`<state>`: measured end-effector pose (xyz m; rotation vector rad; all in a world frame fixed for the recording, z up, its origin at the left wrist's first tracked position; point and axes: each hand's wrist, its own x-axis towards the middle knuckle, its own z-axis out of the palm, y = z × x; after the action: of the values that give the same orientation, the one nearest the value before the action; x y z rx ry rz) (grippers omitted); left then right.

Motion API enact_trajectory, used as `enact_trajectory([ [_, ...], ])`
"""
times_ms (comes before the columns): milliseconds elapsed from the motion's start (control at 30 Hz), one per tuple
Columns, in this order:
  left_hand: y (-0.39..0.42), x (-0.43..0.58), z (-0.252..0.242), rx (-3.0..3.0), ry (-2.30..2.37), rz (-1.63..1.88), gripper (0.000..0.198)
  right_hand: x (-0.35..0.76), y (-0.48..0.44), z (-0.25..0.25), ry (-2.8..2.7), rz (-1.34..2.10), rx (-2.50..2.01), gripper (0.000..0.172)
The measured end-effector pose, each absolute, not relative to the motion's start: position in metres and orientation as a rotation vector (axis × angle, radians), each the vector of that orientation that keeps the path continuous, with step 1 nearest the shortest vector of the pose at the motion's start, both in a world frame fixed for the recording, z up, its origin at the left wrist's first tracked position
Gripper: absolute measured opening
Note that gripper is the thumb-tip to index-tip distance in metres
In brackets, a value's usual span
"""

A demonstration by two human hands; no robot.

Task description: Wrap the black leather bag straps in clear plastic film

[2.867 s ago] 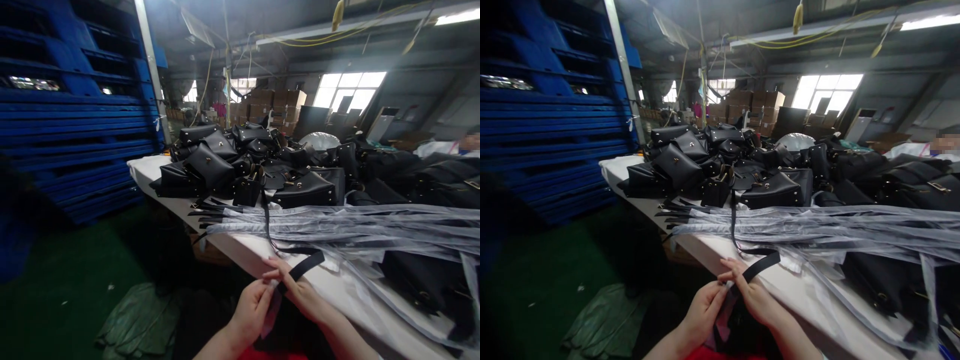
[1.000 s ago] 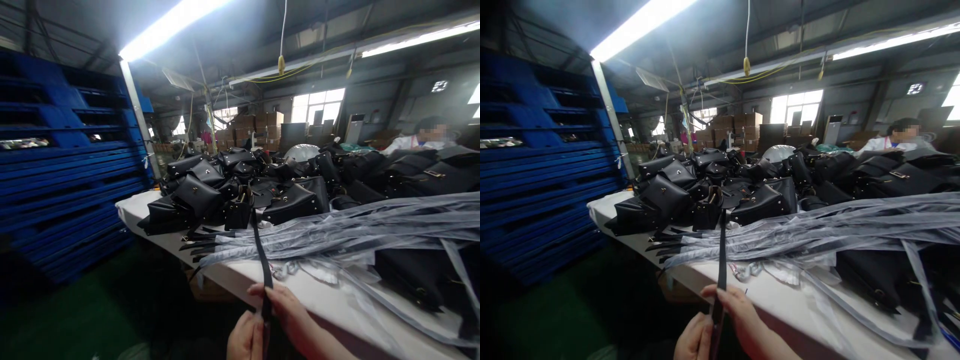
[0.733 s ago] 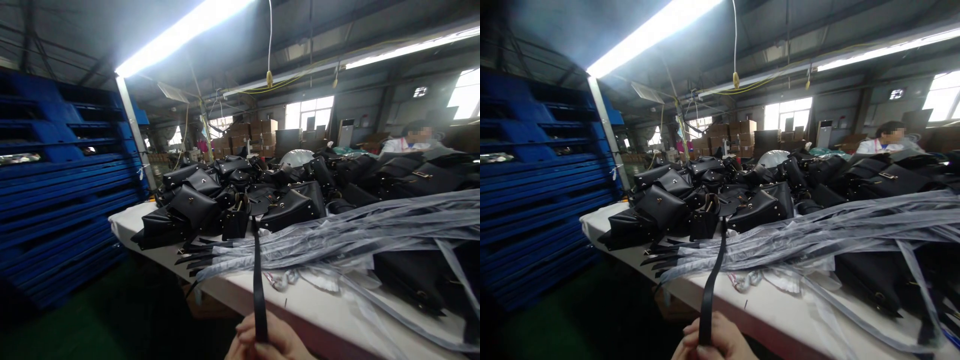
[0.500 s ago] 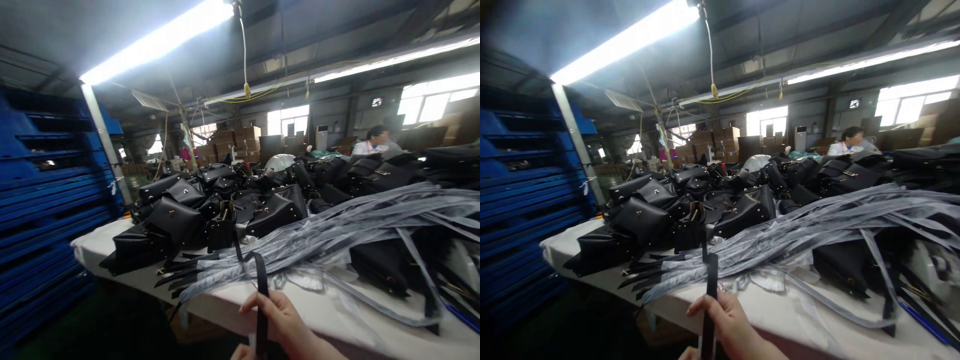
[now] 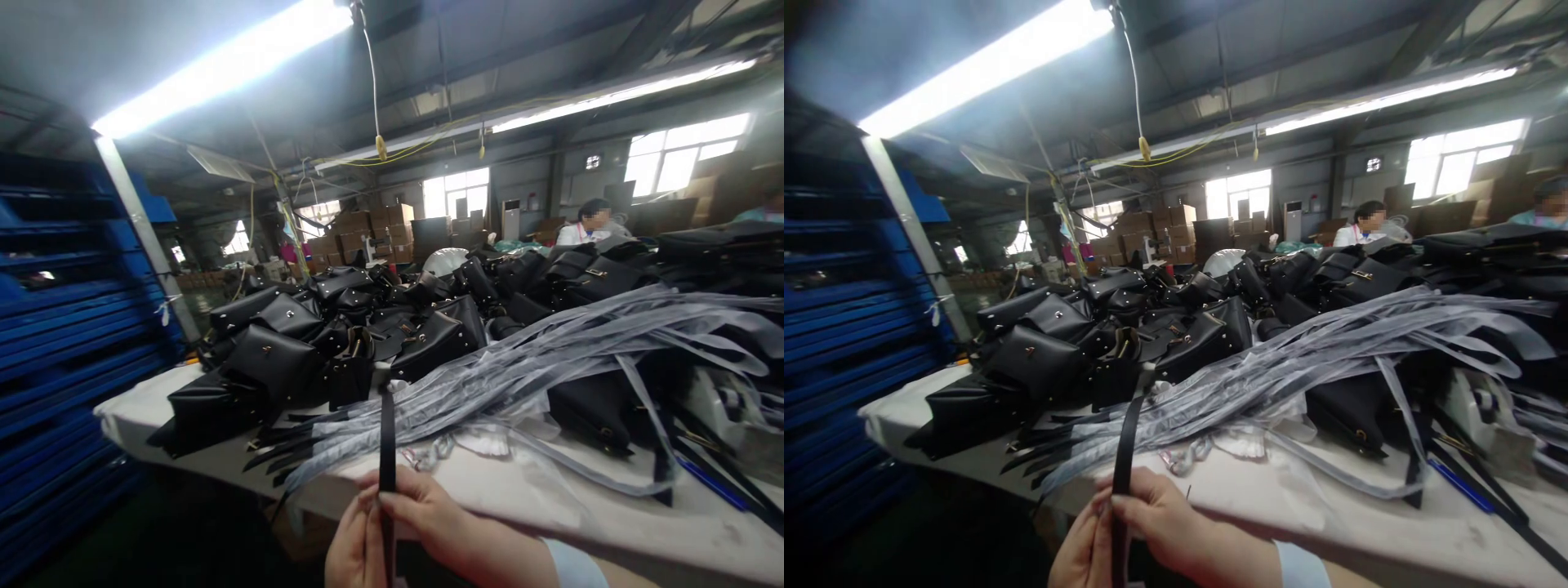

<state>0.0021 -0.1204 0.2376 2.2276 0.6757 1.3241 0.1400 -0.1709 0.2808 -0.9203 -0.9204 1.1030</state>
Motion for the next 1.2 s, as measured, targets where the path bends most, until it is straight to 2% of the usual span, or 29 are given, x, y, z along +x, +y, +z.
enact_trajectory([
  [100, -0.120, 0.002, 0.244, 2.274, 0.618, 1.269, 0.037, 0.143, -0.169, 0.278, -0.857, 1.157, -0.911, 0.049],
  [200, -0.129, 0.011, 0.252, 2.228, 0.559, 1.143, 0.041, 0.154, -0.165, 0.289, -0.781, 1.029, -0.938, 0.044],
  [333, -0.126, 0.023, 0.281, 2.156, 0.591, 1.299, 0.035, 0.153, -0.165, 0.310, -0.988, 0.984, -0.935, 0.043],
  [433, -0.116, 0.030, 0.311, 2.176, 0.590, 1.385, 0.035, 0.157, -0.159, 0.335, -1.048, 1.026, -0.869, 0.045],
  [600, -0.104, 0.049, 0.357, 2.255, 0.545, 1.282, 0.045, 0.183, -0.133, 0.396, -0.833, 1.000, -0.801, 0.043],
  [767, -0.087, 0.067, 0.402, 2.174, 0.529, 1.397, 0.044, 0.182, -0.126, 0.427, -1.021, 0.927, -0.791, 0.045],
  [900, -0.087, 0.073, 0.409, 2.251, 0.426, 1.303, 0.044, 0.198, -0.121, 0.456, -0.865, 0.884, -0.862, 0.033],
  [1000, -0.087, 0.075, 0.413, 2.259, 0.410, 1.292, 0.045, 0.207, -0.120, 0.470, -0.819, 0.837, -0.877, 0.042],
  [1133, -0.081, 0.077, 0.434, 2.198, 0.387, 1.444, 0.041, 0.197, -0.126, 0.460, -1.099, 0.831, -0.871, 0.056],
  [1200, -0.081, 0.079, 0.437, 2.203, 0.378, 1.423, 0.042, 0.198, -0.129, 0.460, -1.125, 0.805, -0.902, 0.057],
])
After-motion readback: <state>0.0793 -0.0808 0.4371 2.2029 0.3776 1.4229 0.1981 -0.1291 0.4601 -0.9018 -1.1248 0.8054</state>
